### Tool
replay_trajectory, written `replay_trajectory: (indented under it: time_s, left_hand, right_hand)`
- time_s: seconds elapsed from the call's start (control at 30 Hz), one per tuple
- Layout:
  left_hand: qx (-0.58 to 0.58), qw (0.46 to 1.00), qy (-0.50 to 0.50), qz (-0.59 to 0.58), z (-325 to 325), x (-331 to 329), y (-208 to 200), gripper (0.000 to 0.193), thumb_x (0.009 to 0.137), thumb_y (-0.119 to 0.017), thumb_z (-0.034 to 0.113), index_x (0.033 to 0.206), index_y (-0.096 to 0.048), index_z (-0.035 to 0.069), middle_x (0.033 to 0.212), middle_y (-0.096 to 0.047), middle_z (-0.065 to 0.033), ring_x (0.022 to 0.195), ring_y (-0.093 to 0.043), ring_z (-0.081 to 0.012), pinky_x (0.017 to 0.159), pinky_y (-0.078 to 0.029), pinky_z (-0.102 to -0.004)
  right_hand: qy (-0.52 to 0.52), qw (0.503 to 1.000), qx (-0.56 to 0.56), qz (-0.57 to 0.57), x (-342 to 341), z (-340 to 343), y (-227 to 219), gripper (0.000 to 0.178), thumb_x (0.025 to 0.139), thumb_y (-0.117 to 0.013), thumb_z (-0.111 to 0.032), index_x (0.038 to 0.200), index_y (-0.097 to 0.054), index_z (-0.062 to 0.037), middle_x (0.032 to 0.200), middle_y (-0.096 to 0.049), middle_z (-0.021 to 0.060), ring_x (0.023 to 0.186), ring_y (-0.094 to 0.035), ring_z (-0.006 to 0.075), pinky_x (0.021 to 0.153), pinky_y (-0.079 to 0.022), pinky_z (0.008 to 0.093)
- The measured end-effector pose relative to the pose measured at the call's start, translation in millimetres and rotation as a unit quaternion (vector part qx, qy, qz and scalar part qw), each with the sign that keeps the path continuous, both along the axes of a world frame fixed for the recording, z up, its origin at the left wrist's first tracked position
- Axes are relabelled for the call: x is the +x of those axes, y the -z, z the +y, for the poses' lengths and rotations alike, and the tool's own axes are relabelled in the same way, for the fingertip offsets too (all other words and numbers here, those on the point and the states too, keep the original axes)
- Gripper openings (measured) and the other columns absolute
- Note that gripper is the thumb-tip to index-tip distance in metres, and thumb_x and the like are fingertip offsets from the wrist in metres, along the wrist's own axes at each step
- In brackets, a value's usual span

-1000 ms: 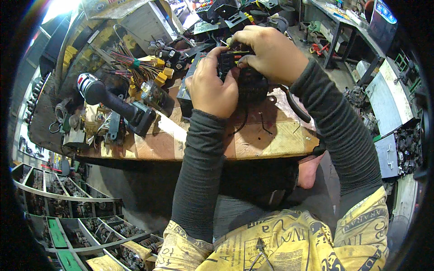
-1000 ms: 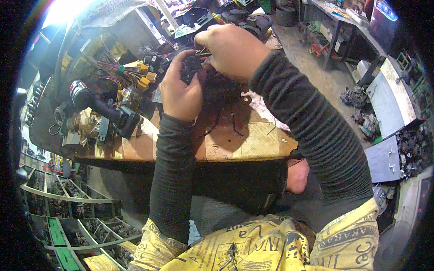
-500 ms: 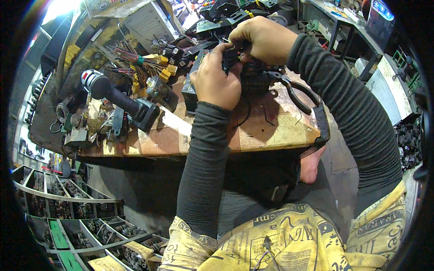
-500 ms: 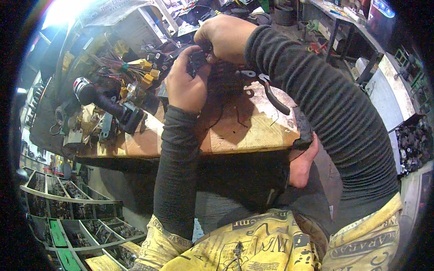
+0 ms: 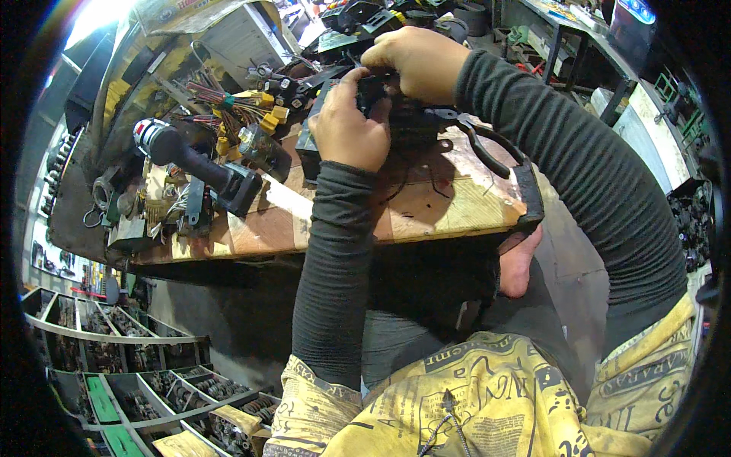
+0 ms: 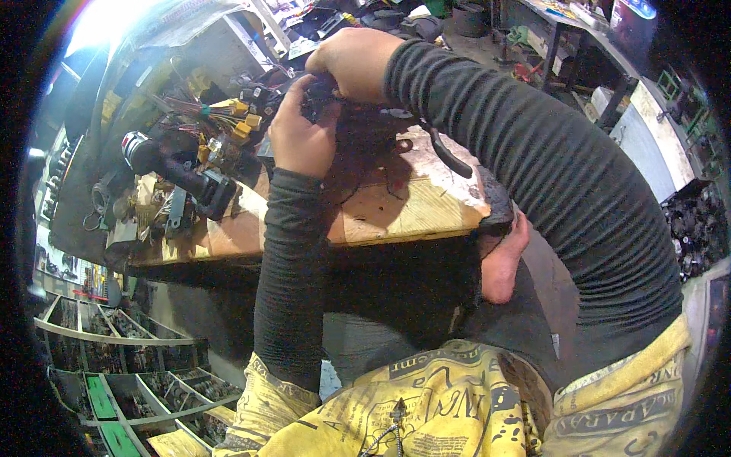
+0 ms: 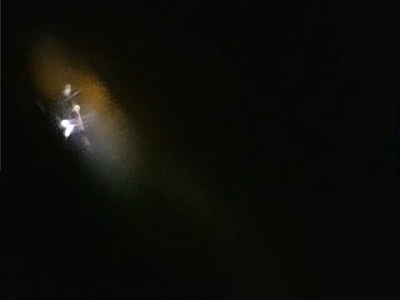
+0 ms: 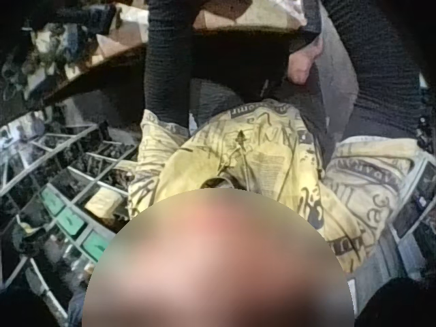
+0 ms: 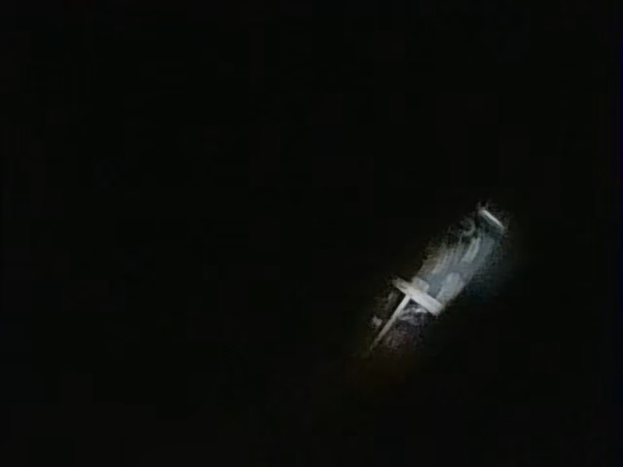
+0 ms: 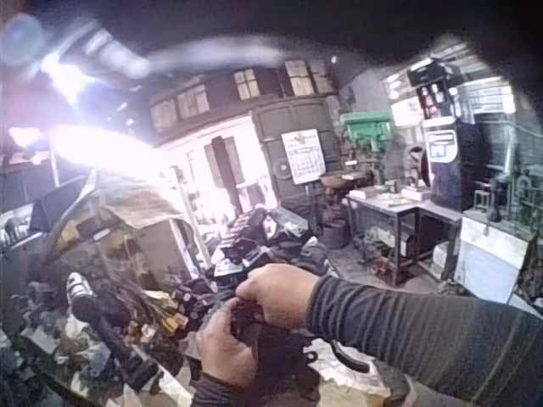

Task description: The person uses pliers to remove and insert fuses into a black fuse box held in their hands. They repeatedly extract fuses, place them on the table, and insert others back into the slots.

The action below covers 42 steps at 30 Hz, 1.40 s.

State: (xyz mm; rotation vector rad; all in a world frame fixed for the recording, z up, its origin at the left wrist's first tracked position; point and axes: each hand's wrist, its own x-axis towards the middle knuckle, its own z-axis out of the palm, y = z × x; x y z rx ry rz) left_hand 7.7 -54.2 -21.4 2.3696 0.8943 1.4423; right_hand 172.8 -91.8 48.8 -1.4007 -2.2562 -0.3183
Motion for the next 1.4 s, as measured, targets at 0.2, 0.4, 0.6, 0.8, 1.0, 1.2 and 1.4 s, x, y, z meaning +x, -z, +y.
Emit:
replay_trajectory:
  time_s: [0.2, 0.4, 0.6, 0.8, 1.0, 1.2, 1.4]
  left_hand:
    - [-0.02, 1.0, 0.006, 0.004, -3, 1, -4, 0.043, 0.08, -0.074, 0.023, 0.12, -0.063, 0.013, 0.104, -0.068, -0.013, 0.099, -0.064, -0.0336, 0.084, -0.045, -0.0456]
    - [-0.001, 1.0, 0.006, -0.01, 0, 1, -1, 0.043, 0.08, -0.072, 0.024, 0.119, -0.064, 0.011, 0.105, -0.068, -0.014, 0.099, -0.065, -0.0327, 0.086, -0.045, -0.0448]
    - [-0.014, 0.999, -0.005, -0.029, -5, 4, -4, 0.039, 0.082, -0.073, 0.032, 0.114, -0.066, 0.01, 0.104, -0.069, -0.013, 0.097, -0.066, -0.031, 0.086, -0.045, -0.0428]
    - [-0.001, 0.999, -0.02, -0.027, -5, 6, -4, 0.037, 0.084, -0.073, 0.032, 0.112, -0.066, 0.009, 0.102, -0.069, -0.0127, 0.096, -0.066, -0.0313, 0.086, -0.046, -0.0415]
    - [-0.028, 0.998, 0.017, -0.054, -3, 6, -2, 0.033, 0.082, -0.076, 0.024, 0.11, -0.067, 0.008, 0.097, -0.071, -0.0123, 0.089, -0.068, -0.0292, 0.081, -0.049, -0.0386]
    - [-0.007, 0.997, 0.041, -0.063, 7, 5, 4, 0.033, 0.082, -0.076, 0.022, 0.11, -0.067, 0.007, 0.095, -0.071, -0.0125, 0.086, -0.069, -0.0275, 0.079, -0.051, -0.0371]
    - [0.011, 0.995, 0.05, -0.09, 13, 5, 10, 0.035, 0.082, -0.076, 0.023, 0.111, -0.067, 0.006, 0.096, -0.071, -0.0144, 0.086, -0.069, -0.0283, 0.078, -0.052, -0.0373]
  right_hand:
    - [0.005, 0.992, 0.092, 0.092, -2, -33, 12, 0.023, 0.075, -0.071, -0.01, 0.097, -0.069, -0.0046, 0.095, -0.068, 0.019, 0.091, -0.067, 0.0372, 0.082, -0.053, 0.0439]
    - [-0.034, 0.983, -0.07, 0.165, -5, -117, 57, 0.019, 0.078, -0.073, -0.008, 0.097, -0.07, -0.0031, 0.093, -0.064, 0.0136, 0.088, -0.064, 0.032, 0.078, -0.052, 0.0385]
    - [-0.002, 0.988, -0.11, 0.106, -3, -121, 79, 0.02, 0.078, -0.072, -0.012, 0.096, -0.068, -0.0036, 0.091, -0.061, 0.0129, 0.087, -0.062, 0.0324, 0.077, -0.05, 0.0419]
    - [-0.01, 0.992, -0.056, 0.116, -4, -125, 77, 0.02, 0.076, -0.073, -0.007, 0.094, -0.067, -0.0025, 0.09, -0.063, 0.0122, 0.086, -0.064, 0.0319, 0.076, -0.051, 0.0401]
    - [-0.032, 0.945, 0.089, 0.313, -14, -159, 30, 0.024, 0.078, -0.071, 0.009, 0.102, -0.069, 0.0018, 0.092, -0.07, 0.0142, 0.086, -0.069, 0.0236, 0.075, -0.053, 0.0307]
    - [-0.098, 0.9, 0.15, 0.397, -24, -177, -7, 0.027, 0.079, -0.071, 0.012, 0.105, -0.065, 0.0093, 0.096, -0.068, 0.0181, 0.091, -0.066, 0.0215, 0.078, -0.053, 0.0305]
    - [-0.13, 0.924, 0.184, 0.309, -20, -181, -20, 0.031, 0.076, -0.073, 0.013, 0.106, -0.064, 0.0115, 0.097, -0.068, 0.0212, 0.091, -0.066, 0.0228, 0.079, -0.054, 0.0297]
